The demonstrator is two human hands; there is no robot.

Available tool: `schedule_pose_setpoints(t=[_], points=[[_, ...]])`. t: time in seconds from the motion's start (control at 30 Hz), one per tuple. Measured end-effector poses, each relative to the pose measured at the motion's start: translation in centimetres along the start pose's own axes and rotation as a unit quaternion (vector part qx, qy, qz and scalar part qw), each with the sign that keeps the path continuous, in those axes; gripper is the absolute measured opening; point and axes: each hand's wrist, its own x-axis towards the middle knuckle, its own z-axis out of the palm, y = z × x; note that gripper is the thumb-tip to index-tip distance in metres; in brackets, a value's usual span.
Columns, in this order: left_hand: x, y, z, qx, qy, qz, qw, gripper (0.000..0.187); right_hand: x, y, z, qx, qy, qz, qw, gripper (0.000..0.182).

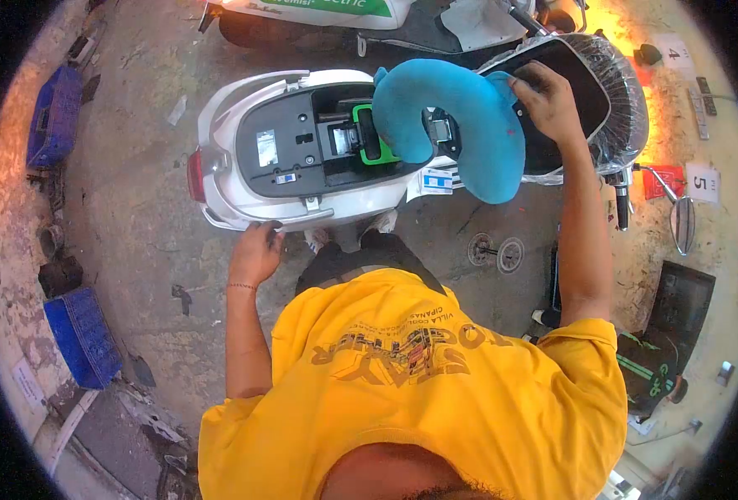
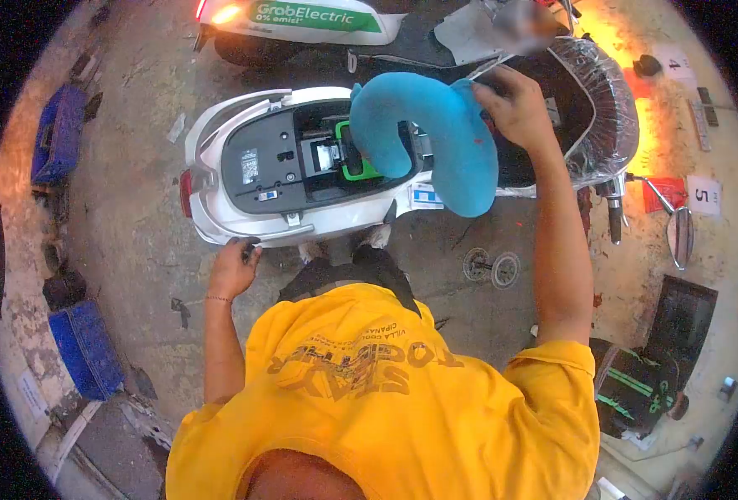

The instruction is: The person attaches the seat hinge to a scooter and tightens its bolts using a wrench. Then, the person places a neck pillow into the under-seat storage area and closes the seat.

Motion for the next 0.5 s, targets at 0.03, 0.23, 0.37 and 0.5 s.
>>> schedule_pose_setpoints(t=[0.03, 0.23, 0.37, 0.5], points=[[0.0, 0.0, -0.1, 0.009, -0.003, 0.0, 1.0, 0.028, -0.1, 0.5, 0.1, 0.001, -0.001, -0.001, 1.0, 0.021], [-0.4, -0.2, -0.4, 0.014, -0.011, -0.012, 1.0, 0.028, 0.2, 1.6, 0.8, -0.093, 0.059, 0.087, 0.99, 0.025], [-0.8, -1.0, 0.1, 0.017, -0.006, -0.014, 1.0, 0.028, 0.4, 0.8, 4.4, -0.1, 0.111, -0.01, 0.989, 0.029], [-1.2, -1.3, 0.7, -0.001, -0.025, -0.045, 0.999, 0.028, -0.5, -2.0, 12.8, -0.177, 0.036, 0.037, 0.983, 0.032]])
